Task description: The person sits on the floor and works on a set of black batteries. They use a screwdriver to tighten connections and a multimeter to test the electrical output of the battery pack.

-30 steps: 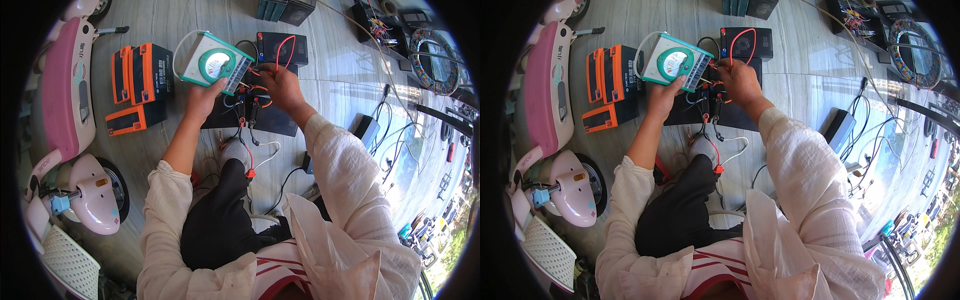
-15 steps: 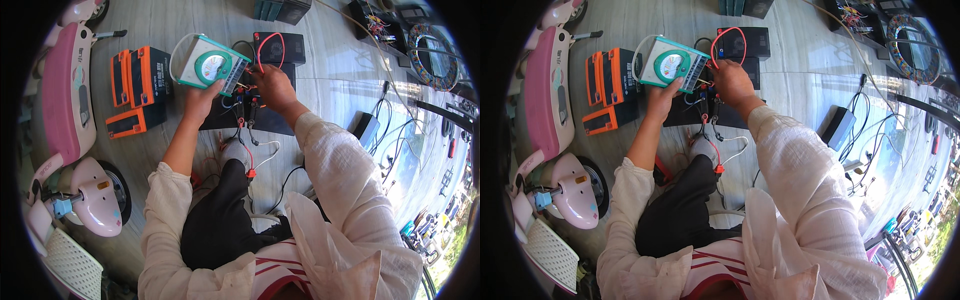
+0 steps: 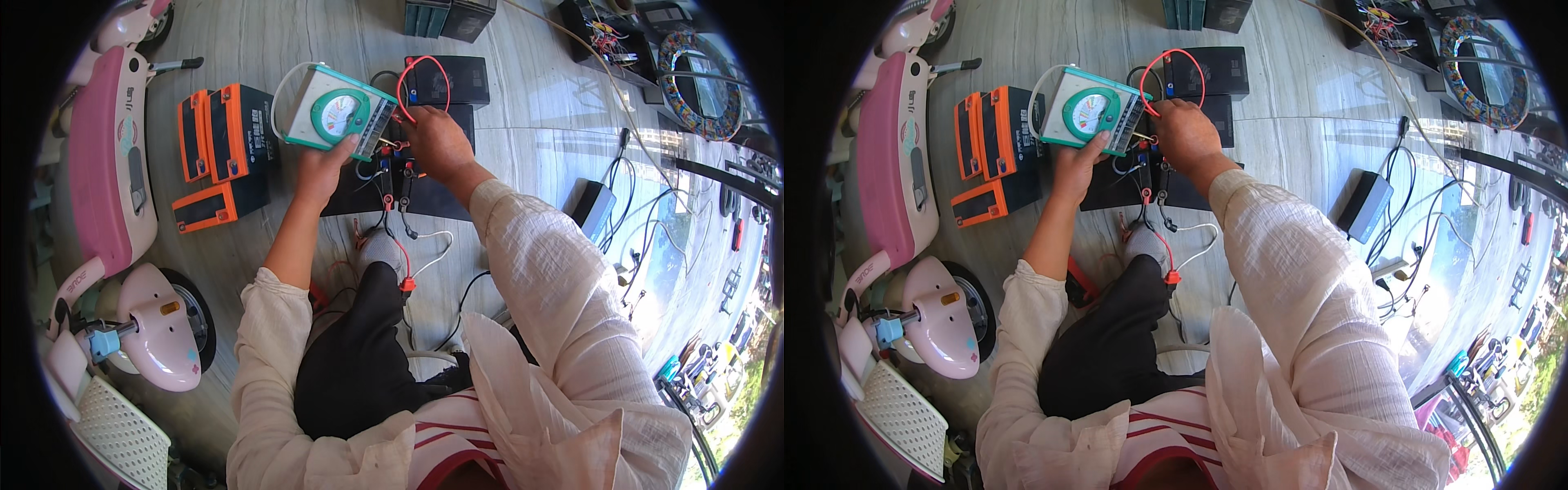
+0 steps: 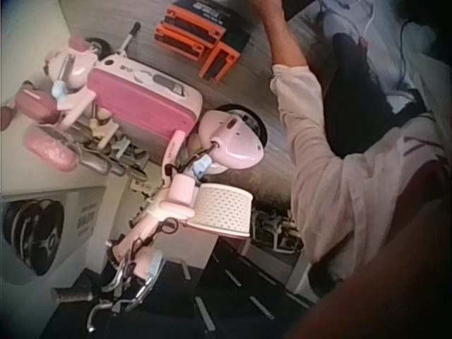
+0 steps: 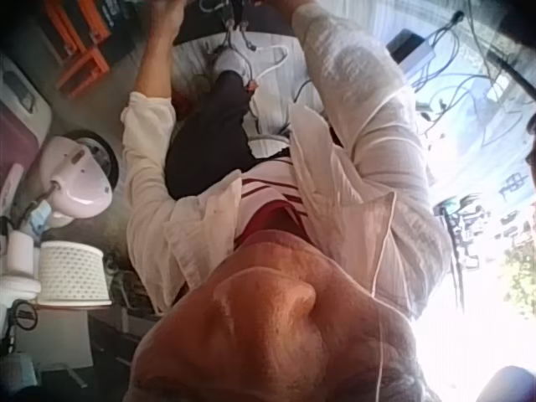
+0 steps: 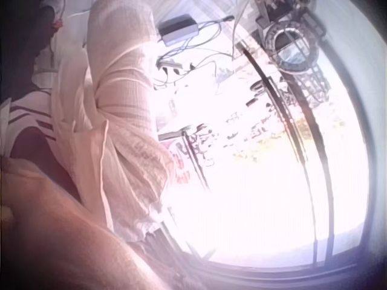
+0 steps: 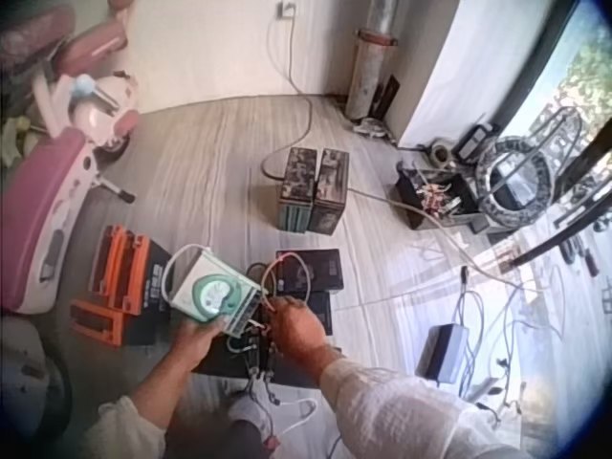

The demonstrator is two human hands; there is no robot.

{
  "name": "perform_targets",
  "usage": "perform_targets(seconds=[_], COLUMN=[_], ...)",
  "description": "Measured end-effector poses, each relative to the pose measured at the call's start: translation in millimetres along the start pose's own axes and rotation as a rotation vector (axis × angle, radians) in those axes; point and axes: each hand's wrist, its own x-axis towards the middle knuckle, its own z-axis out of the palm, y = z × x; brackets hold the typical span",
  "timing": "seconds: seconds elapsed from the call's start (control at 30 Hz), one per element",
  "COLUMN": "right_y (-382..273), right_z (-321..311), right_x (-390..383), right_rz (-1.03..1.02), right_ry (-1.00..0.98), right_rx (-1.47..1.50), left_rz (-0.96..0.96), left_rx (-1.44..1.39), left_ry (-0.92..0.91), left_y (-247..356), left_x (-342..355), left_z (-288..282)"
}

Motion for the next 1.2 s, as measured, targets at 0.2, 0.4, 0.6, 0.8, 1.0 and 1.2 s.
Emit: perform_targets(seconds=[0.2,0.4,0.6,0.8,1.0,1.2], right_y=[3,5,-3,-8,-10,-16], right_z=[-8,-22,-18,-8,-5,0], right_x=[-5,-58,-134,-158,-156,-149], right_rz=[-0.115,0.030,0.167,0.199,0.162,0.118], right_ry=[0.078,0.251,0.154,0.073,0.044,-0.006], right_rx=[0.059,0.391,0.423,0.471,0.450,0.420], left_rz=[0.007,0.026,0.109,0.134,0.141,0.111], left_rx=[-0.038,-0.106,-0.015,0.081,0.066,0.093], left_ry=[0.025,0.049,-0.034,-0.034,0.014,-0.038], left_y=[1,15,16,10,9,9], left_x=[-3,-21,-35,-38,-38,-37], left_z=[2,-6,-16,-16,-12,-16])
